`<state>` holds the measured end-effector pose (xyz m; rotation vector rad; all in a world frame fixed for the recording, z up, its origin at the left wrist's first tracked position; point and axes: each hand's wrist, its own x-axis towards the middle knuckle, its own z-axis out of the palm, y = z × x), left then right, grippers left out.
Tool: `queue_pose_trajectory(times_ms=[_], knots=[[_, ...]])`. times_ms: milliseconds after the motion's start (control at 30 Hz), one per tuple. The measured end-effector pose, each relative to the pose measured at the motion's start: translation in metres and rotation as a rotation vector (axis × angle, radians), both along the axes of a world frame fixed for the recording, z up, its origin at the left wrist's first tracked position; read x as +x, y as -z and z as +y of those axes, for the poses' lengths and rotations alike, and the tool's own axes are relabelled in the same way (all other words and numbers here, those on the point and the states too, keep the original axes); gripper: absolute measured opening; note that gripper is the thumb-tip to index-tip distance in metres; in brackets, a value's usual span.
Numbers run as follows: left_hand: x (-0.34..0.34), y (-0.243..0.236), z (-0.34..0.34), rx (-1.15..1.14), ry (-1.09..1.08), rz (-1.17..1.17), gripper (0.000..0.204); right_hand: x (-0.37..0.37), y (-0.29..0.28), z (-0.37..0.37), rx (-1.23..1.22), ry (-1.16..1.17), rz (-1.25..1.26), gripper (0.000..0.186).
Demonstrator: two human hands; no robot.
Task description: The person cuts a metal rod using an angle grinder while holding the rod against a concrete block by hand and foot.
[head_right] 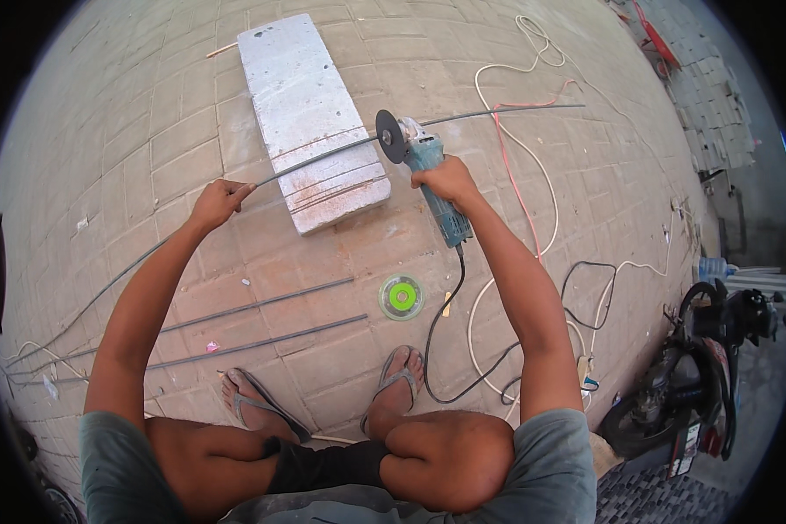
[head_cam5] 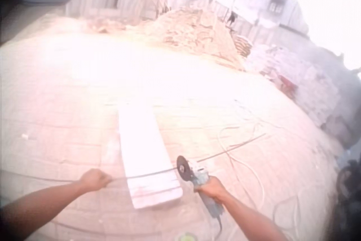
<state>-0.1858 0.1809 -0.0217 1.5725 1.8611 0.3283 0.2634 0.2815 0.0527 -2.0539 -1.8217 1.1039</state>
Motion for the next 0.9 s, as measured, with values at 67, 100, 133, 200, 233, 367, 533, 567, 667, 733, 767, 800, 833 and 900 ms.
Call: queue_pose_trajectory(times_ms=[67, 100, 133, 200, 233, 367, 533, 567, 667, 733, 767, 800, 833, 900], knots=[[0.000, -0.001, 0.000, -0.004, -0.005, 0.010, 0.054, 0.001, 0.001, 0.000, -0.002, 0.000, 0.000, 0.050], [-0.001, -0.001, 0.000, -0.006, -0.005, 0.009, 0.053, 0.000, 0.002, 0.000, 0.004, -0.008, 0.004, 0.051], [-0.002, 0.000, -0.001, -0.009, -0.005, 0.008, 0.053, -0.001, 0.002, 0.000, 0.010, -0.015, 0.007, 0.051], [0.000, 0.001, 0.001, -0.004, 0.002, 0.004, 0.053, 0.003, 0.005, 0.002, 0.002, -0.013, -0.008, 0.051], [0.001, 0.001, 0.002, -0.001, 0.009, 0.000, 0.054, 0.006, 0.006, 0.004, -0.006, -0.013, -0.022, 0.050], [-0.002, 0.001, 0.001, -0.018, 0.008, 0.006, 0.054, -0.001, 0.001, 0.000, 0.011, -0.012, -0.015, 0.050], [-0.002, 0.001, 0.005, -0.079, 0.006, 0.012, 0.056, 0.000, 0.001, 0.003, 0.018, -0.016, -0.035, 0.047], [-0.003, 0.001, 0.004, -0.081, 0.005, 0.012, 0.056, 0.000, 0.002, 0.004, 0.017, -0.017, -0.034, 0.047], [-0.004, 0.001, 0.004, -0.076, 0.017, 0.019, 0.056, 0.000, 0.005, 0.006, 0.038, -0.019, -0.017, 0.046], [-0.003, 0.000, 0.004, -0.085, 0.013, 0.024, 0.056, -0.001, 0.004, 0.006, 0.024, -0.028, -0.017, 0.046], [-0.004, 0.000, 0.004, -0.086, 0.013, 0.024, 0.056, -0.001, 0.005, 0.006, 0.023, -0.028, -0.017, 0.046], [-0.004, 0.000, 0.004, -0.079, 0.016, 0.021, 0.057, 0.000, 0.005, 0.006, 0.030, -0.024, -0.006, 0.046], [-0.004, 0.000, 0.004, -0.072, 0.019, 0.019, 0.057, 0.000, 0.005, 0.006, 0.037, -0.020, 0.005, 0.045], [-0.005, 0.001, 0.004, -0.081, 0.019, 0.015, 0.057, 0.000, 0.005, 0.007, 0.034, -0.017, -0.001, 0.045]])
